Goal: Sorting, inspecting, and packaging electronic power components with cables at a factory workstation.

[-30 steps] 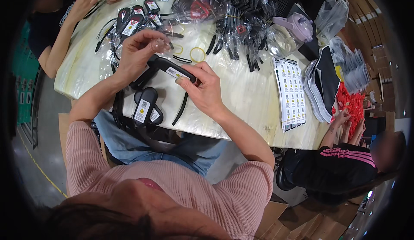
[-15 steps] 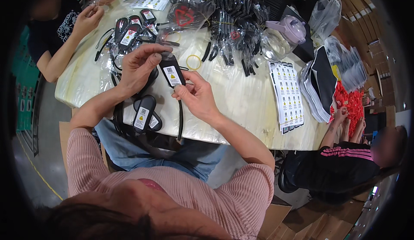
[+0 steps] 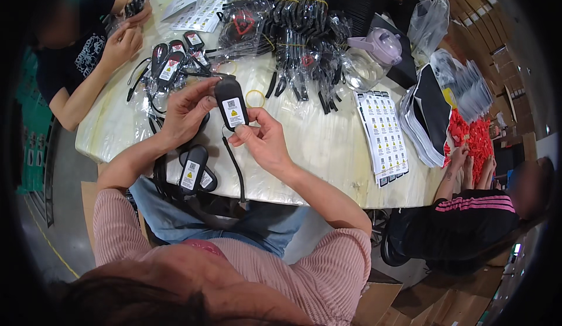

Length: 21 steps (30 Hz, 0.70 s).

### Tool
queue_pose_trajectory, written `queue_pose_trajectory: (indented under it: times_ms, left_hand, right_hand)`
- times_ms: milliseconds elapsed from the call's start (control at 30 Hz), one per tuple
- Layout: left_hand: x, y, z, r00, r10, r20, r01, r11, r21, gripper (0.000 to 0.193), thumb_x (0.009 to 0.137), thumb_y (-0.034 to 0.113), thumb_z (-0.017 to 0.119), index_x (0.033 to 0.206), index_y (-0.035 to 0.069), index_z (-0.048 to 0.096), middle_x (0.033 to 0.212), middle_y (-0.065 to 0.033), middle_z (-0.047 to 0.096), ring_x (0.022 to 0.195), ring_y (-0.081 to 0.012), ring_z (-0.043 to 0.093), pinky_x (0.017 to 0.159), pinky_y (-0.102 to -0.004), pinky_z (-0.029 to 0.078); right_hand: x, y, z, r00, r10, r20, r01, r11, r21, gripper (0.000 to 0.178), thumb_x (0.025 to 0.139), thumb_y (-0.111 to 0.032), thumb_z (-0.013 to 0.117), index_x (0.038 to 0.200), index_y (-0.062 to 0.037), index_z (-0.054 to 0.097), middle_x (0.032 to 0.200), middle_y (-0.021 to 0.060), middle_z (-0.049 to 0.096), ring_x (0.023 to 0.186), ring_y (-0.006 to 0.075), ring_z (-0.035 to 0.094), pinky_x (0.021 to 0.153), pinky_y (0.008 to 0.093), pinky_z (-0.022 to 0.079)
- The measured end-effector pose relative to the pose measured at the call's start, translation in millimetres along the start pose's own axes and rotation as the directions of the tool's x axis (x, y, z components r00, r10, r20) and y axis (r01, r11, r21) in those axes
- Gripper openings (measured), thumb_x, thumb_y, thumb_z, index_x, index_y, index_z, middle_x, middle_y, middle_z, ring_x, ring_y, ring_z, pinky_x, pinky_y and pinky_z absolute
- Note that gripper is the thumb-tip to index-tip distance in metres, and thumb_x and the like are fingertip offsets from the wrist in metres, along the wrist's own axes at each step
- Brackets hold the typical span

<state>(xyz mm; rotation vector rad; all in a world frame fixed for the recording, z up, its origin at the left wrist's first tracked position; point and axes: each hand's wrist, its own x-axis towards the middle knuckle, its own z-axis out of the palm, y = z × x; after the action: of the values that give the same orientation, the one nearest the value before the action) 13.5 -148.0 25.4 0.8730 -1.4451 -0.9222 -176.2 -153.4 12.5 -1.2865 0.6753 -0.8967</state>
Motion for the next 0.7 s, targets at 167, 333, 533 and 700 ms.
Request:
queue_pose_trajectory:
  times_ms: [167,333,533,700]
  left_hand:
    - [-2.3,6.8,2.9,0.995,-0.001,0.100,-0.013,0.991,0.136,0.031,0.085,0.008,0.055,0.114,0.000,0.051,0.088,-0.0092,0.065,0.082,-0.0130,0.061,0.072,-0.0252,0.047]
    - [0.1,6.6,2.8,0.973,-0.060,0.221,0.010,0.975,0.222,0.025,0.083,0.006,0.056,0.107,0.000,0.055,0.076,-0.0082,0.065,0.071,-0.0134,0.062,0.065,-0.0252,0.048]
    - [1.9,18.6,-0.5,0.906,-0.085,0.414,-0.065,0.940,0.335,0.016,0.082,0.005,0.056,0.097,-0.001,0.058,0.069,-0.0056,0.061,0.062,-0.0114,0.057,0.059,-0.0246,0.046]
    - [-2.2,24.1,0.5,0.872,-0.160,0.463,0.100,0.983,0.152,0.012,0.081,0.007,0.059,0.090,0.000,0.060,0.073,-0.0041,0.062,0.065,-0.0101,0.056,0.061,-0.0234,0.045]
  right_hand:
    - [1.1,-4.6,2.6,0.994,-0.081,-0.073,0.087,0.993,0.085,0.029,0.084,-0.013,0.058,0.106,0.0010,0.045,0.089,0.0085,0.056,0.070,0.0164,0.061,0.063,0.0267,0.052]
    - [3.5,-7.8,0.2,0.997,-0.065,-0.044,0.070,0.990,0.120,0.029,0.083,-0.016,0.061,0.101,0.0004,0.047,0.083,0.0054,0.056,0.064,0.0119,0.058,0.057,0.0242,0.049]
    - [1.0,3.4,-12.6,0.983,-0.176,-0.057,0.168,0.978,-0.120,0.028,0.082,-0.027,0.063,0.086,-0.0015,0.050,0.066,-0.0020,0.048,0.054,0.0042,0.042,0.048,0.0187,0.033]
    - [-3.1,-0.5,-13.2,0.968,-0.246,-0.055,0.220,0.929,-0.297,0.034,0.083,-0.035,0.059,0.076,-0.0032,0.051,0.063,-0.0061,0.043,0.056,0.0016,0.035,0.049,0.0171,0.026]
